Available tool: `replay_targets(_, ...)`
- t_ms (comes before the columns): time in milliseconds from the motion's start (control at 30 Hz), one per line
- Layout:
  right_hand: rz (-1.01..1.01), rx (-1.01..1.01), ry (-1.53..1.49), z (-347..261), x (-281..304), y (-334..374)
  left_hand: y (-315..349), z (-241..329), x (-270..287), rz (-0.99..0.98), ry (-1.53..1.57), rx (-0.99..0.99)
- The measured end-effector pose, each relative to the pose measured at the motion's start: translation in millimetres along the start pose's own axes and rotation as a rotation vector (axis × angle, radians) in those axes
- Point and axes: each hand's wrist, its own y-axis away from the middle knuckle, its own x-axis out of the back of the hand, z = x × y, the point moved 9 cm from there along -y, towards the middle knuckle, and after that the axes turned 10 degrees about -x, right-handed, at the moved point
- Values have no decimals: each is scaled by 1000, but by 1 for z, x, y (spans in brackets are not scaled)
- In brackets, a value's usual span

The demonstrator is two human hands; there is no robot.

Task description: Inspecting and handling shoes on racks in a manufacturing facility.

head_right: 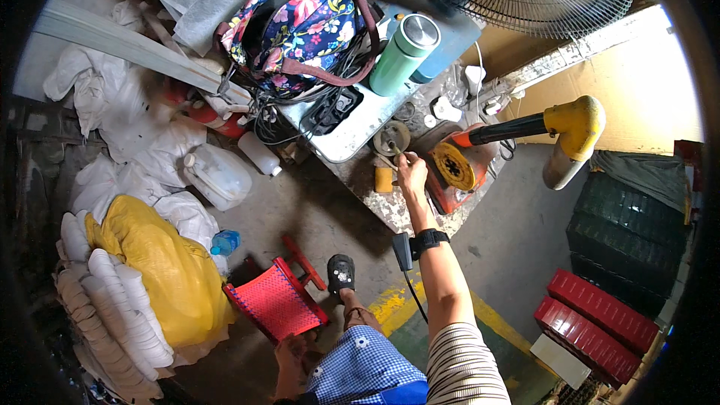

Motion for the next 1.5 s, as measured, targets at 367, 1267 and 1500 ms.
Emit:
replay_targets(367, 20, -73, -208, 7, -5, -6, 0, 9, 2, -15, -22, -42)
replay_targets(1267, -109, -297, -729, 60, 17, 22, 20, 12, -13, -14, -28, -75)
replay_targets(1500, -28, -327, -702, 54, 23, 30, 27, 15, -10, -1, 71, -115)
